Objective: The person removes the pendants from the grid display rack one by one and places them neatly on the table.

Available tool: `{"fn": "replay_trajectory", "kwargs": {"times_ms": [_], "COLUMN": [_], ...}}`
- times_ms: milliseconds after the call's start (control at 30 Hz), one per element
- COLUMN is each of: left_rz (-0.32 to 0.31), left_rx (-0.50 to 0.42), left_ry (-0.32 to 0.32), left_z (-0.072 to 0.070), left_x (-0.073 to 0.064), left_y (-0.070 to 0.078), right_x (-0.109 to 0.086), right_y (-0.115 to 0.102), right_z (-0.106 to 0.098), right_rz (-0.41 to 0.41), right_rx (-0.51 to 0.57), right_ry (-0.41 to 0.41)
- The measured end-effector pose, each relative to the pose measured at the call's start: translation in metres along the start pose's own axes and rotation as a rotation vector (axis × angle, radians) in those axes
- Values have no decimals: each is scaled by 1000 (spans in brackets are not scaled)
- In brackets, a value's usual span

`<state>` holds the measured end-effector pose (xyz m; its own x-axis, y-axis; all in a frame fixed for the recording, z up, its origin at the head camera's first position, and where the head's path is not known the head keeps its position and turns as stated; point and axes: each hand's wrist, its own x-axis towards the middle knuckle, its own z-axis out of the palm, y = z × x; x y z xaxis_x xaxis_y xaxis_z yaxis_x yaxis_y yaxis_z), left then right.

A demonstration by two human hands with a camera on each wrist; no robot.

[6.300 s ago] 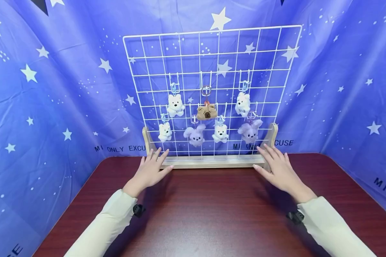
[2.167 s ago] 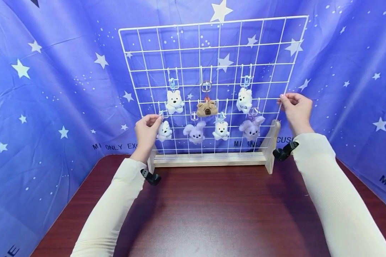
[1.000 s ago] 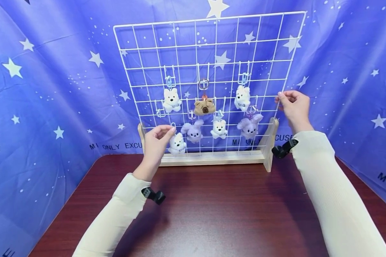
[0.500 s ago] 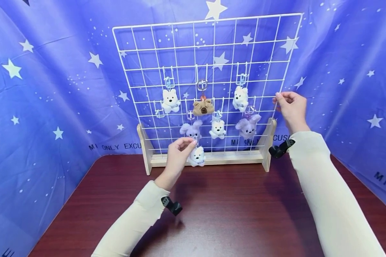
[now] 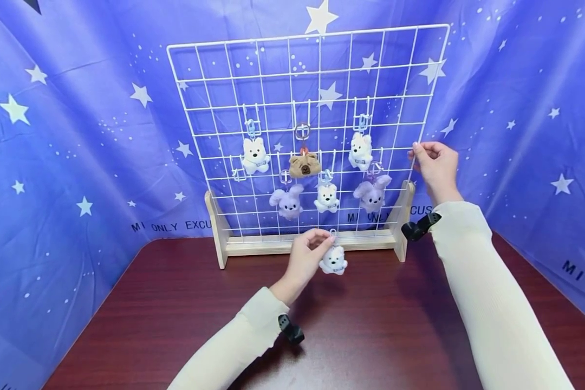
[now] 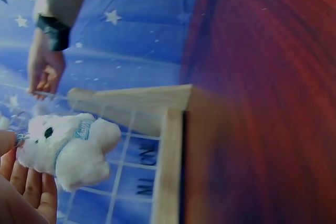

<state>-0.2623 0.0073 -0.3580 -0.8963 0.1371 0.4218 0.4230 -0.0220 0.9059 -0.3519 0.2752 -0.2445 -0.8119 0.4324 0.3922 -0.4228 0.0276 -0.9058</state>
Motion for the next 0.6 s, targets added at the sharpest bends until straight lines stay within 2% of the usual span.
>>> {"fn": "replay_trajectory", "kwargs": {"times_ms": [100,333,600], "left_rz": [-1,-27,-67], "left_rx": [5,-22,-18], "left_ry": [-16,-33,-68], "left_z": [12,41,63], "left_x": [-4,-2,-10], "left_y": [-2,-46,-63], "right_x": [0,1,0], "right_y": [0,1,0], "right_z": [0,0,0], "right_rz": [-3,9,8], "right_rx": [1,17,6], "right_ry": [-3,-11,-7]}}
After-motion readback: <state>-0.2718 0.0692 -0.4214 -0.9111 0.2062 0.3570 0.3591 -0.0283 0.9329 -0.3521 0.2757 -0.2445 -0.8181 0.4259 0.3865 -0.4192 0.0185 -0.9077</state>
